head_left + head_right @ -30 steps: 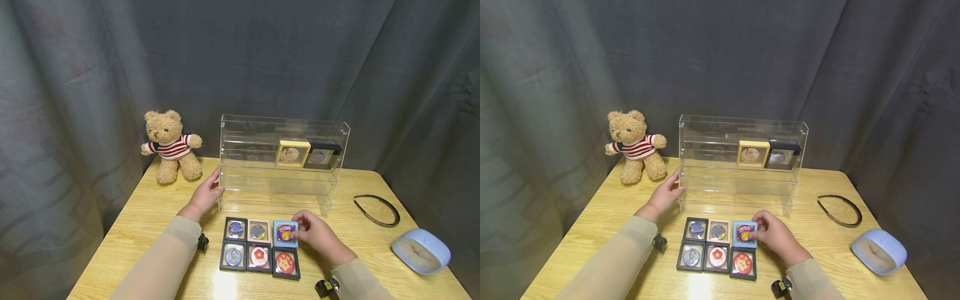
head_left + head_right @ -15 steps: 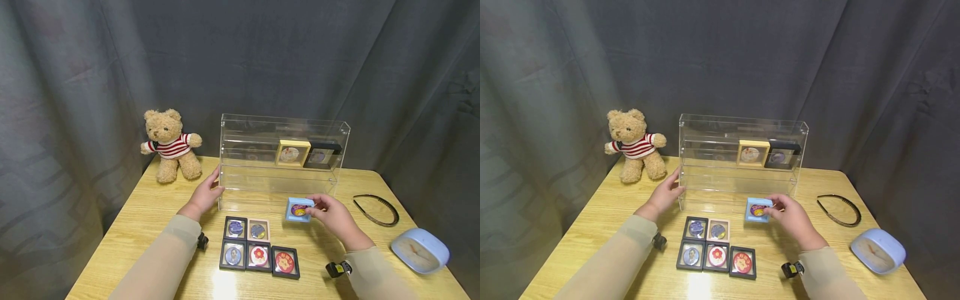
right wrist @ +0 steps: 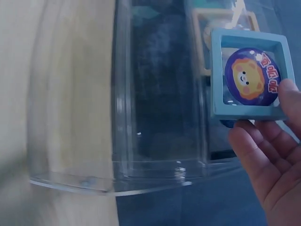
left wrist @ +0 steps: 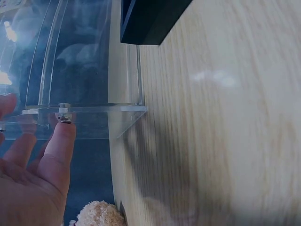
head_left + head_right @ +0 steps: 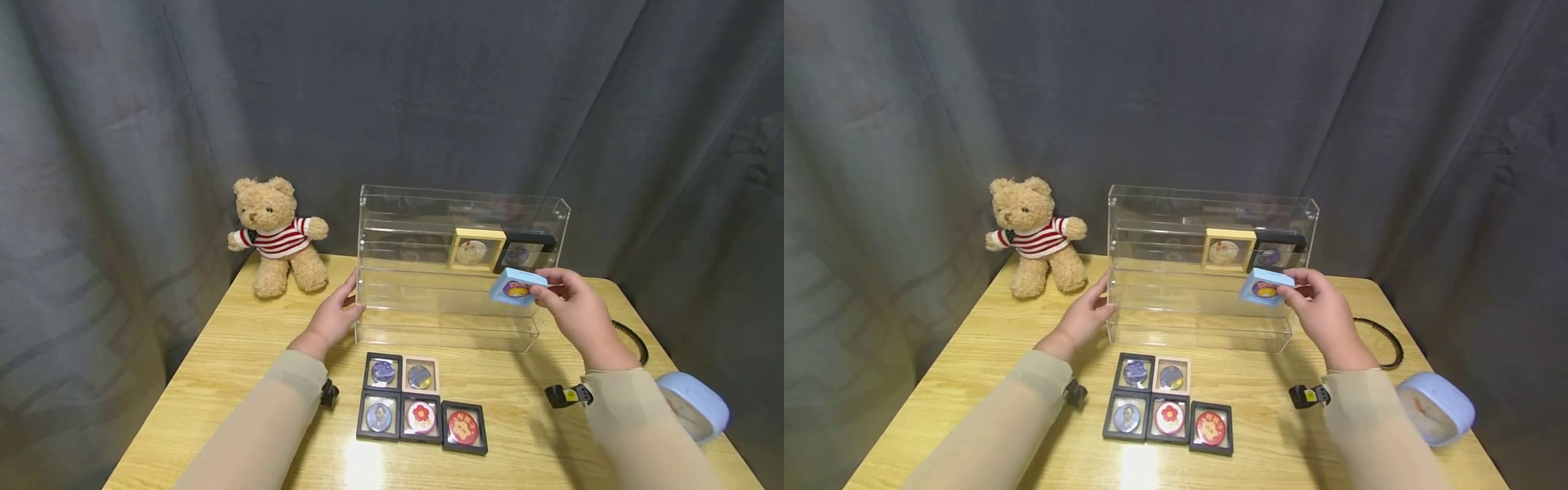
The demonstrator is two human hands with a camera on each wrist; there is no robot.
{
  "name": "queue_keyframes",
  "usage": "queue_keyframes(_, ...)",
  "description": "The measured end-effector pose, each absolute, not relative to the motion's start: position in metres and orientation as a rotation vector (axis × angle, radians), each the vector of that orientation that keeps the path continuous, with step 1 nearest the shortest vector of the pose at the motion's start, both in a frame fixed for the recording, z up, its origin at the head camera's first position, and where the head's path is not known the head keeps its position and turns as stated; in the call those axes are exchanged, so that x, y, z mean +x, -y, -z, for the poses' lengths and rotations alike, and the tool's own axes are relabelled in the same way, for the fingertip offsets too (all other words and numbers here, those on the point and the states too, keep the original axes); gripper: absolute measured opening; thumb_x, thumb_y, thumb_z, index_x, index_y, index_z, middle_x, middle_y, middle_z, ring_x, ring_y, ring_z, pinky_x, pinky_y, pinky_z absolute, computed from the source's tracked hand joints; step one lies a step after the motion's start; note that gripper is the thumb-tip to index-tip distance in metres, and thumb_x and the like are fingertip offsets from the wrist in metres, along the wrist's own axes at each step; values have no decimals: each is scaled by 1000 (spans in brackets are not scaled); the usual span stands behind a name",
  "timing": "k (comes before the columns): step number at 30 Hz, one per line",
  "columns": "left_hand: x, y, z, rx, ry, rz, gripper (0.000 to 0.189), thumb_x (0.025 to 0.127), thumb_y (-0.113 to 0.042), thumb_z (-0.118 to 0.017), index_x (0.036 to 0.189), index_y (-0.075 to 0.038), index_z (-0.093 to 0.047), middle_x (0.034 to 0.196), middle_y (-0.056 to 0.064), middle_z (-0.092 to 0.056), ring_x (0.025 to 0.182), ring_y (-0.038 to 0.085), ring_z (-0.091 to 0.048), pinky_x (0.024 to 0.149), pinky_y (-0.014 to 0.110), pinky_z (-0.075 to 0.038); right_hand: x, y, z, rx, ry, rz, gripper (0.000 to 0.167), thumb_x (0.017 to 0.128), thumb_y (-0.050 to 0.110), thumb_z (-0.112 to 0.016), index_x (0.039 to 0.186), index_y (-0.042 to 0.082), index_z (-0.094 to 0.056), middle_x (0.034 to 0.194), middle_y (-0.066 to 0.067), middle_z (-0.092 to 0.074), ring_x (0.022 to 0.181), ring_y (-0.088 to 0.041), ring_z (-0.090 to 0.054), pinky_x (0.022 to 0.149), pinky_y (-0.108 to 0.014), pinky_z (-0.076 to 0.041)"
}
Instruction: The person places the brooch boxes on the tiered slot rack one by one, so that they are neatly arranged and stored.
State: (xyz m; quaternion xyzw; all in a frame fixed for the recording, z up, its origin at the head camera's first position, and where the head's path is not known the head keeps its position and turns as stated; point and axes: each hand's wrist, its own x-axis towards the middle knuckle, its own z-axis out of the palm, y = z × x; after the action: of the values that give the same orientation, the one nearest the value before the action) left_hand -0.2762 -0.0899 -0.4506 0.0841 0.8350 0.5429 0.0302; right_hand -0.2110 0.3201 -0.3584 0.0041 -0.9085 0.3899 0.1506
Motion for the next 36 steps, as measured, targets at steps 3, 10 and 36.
queue_keyframes(3,-276,90,451,249,-2574,-1666,77,97,-17,-64,156,-44,-22,160,-3,-28,133,31,-46,102,45,-46,-216,-324,353,0,2566,-1153,46,98,33,-63,133,4,-57,118,-16,-58,89,-14,-62,70,-14,-52)
queue_keyframes(10,-275,89,451,241,-2574,-1659,76,97,-17,-63,156,-44,-22,160,-1,-29,133,30,-46,101,46,-46,-223,-329,348,-63,2557,-1143,47,98,33,-62,135,5,-55,121,-14,-57,97,-20,-60,74,-16,-54)
queue_keyframes(36,-276,89,451,232,-2575,-1660,76,98,-17,-62,156,-44,-22,160,-1,-28,133,30,-45,103,47,-44,-229,-338,367,-94,2707,-858,45,99,35,-62,135,8,-62,108,-13,-51,88,-29,-47,62,-37,-45)
